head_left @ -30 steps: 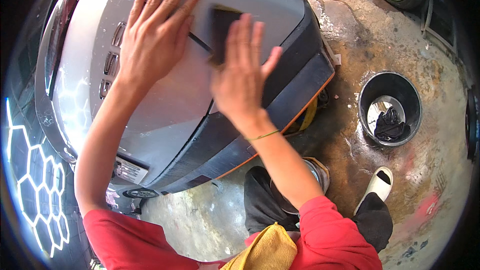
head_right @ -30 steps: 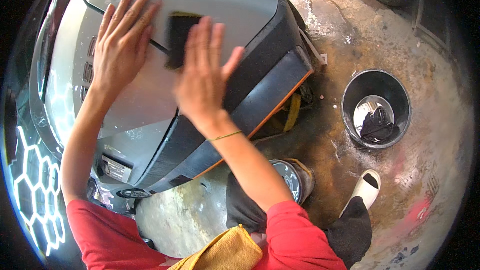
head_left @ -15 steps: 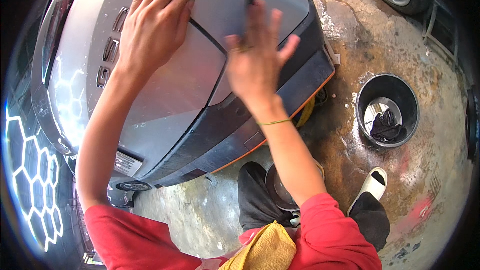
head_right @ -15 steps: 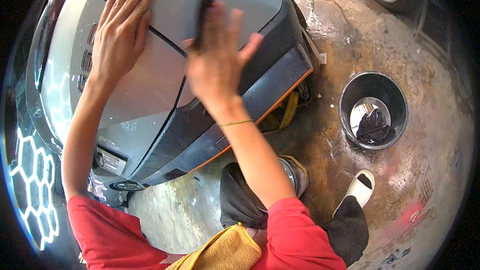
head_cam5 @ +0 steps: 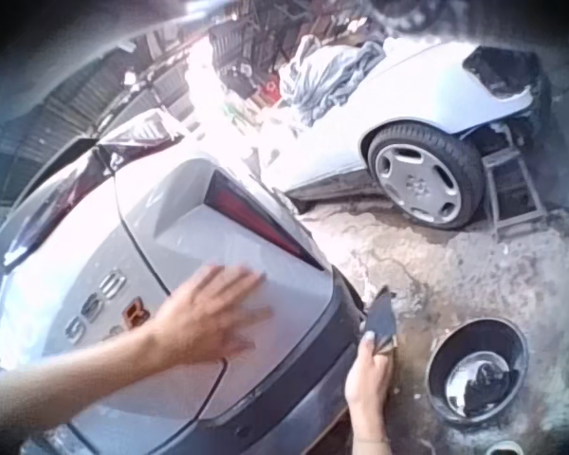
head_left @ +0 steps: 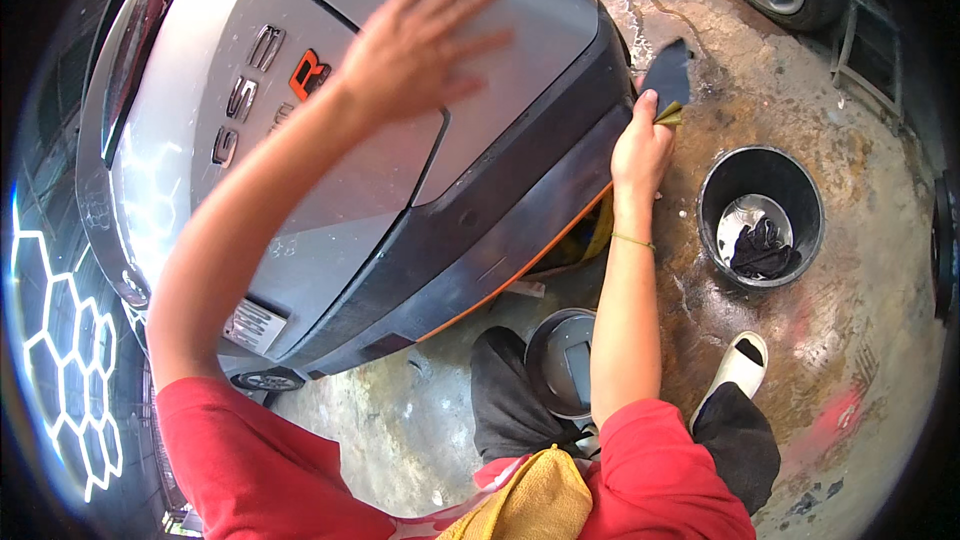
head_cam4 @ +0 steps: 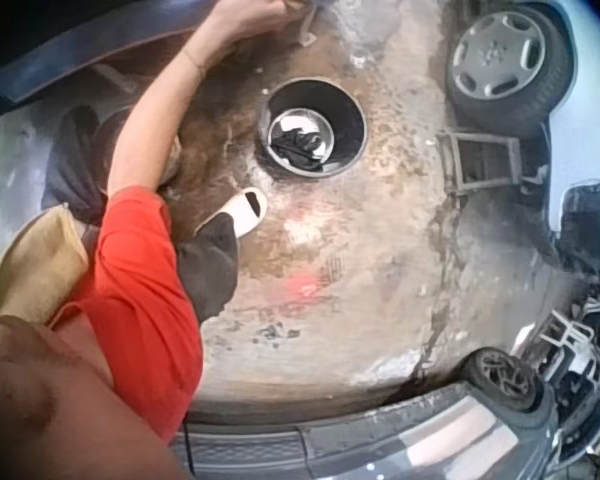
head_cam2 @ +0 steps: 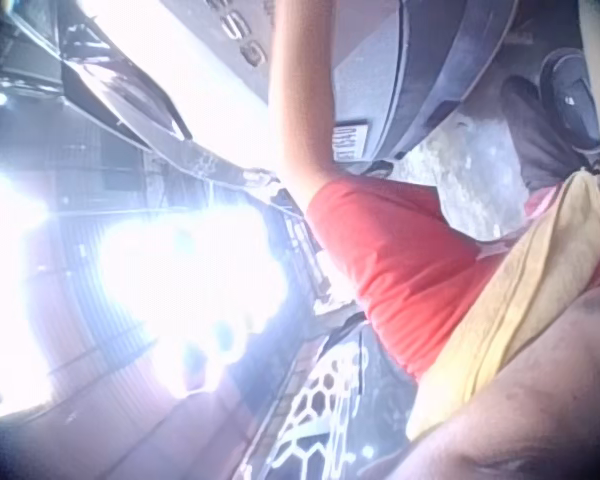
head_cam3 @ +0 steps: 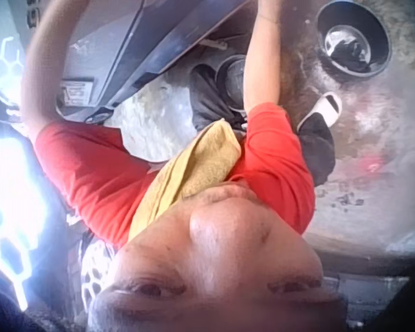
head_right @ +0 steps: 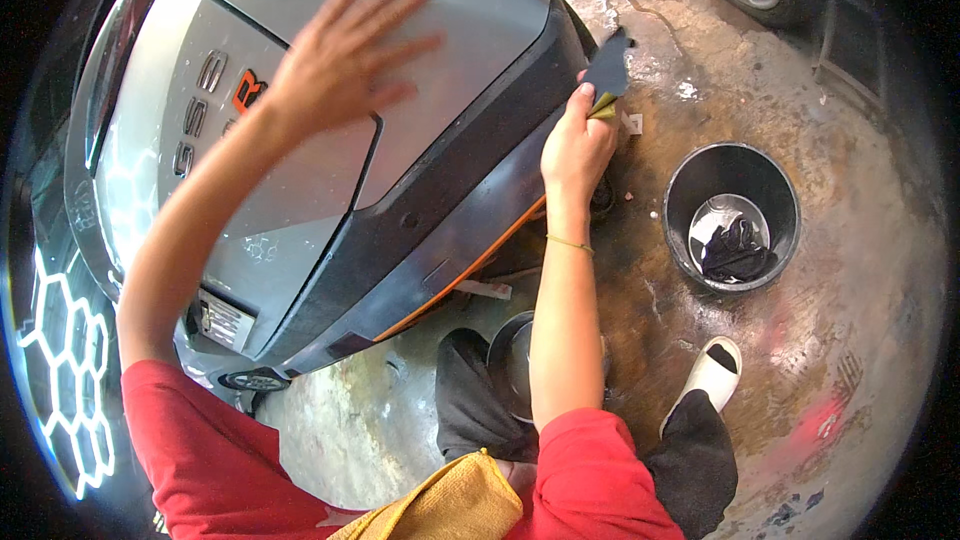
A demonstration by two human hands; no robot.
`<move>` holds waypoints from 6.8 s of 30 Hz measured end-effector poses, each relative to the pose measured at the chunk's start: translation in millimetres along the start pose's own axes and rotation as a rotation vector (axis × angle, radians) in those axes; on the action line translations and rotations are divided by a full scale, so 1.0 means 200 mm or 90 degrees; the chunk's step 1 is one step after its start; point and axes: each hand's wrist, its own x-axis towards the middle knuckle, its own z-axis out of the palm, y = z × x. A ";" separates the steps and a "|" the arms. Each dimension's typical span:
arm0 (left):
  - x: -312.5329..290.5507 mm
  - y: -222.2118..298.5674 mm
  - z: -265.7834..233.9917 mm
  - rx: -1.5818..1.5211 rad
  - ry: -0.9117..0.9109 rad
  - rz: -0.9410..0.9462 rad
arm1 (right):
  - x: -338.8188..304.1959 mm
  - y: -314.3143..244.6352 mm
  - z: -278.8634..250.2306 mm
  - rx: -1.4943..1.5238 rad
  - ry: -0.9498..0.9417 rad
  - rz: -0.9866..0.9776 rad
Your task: The person repeatedly wipes the rear trunk lid of a silver car with a sponge, dipping it into a bucket of water between passes. The person works on the flat surface and edges of the trunk, occasionally pausing to inspect the surface.
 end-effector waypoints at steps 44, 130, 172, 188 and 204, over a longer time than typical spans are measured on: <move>-0.14 -0.20 -0.09 0.075 0.138 -0.176 | -0.69 -0.26 0.35 -0.204 -0.292 -0.273; -0.14 -0.27 -0.08 0.154 0.271 -0.340 | -0.16 -0.25 0.48 -0.201 -0.186 -0.112; -0.15 -0.19 -0.07 0.088 0.121 -0.131 | -0.41 -0.16 0.37 -0.239 -0.247 -0.132; -0.13 -0.17 -0.05 0.125 0.088 -0.163 | 0.31 -0.08 -0.10 0.083 0.117 0.182; 0.15 0.20 0.07 0.050 0.028 -0.139 | 0.42 0.98 -0.95 0.132 0.310 0.460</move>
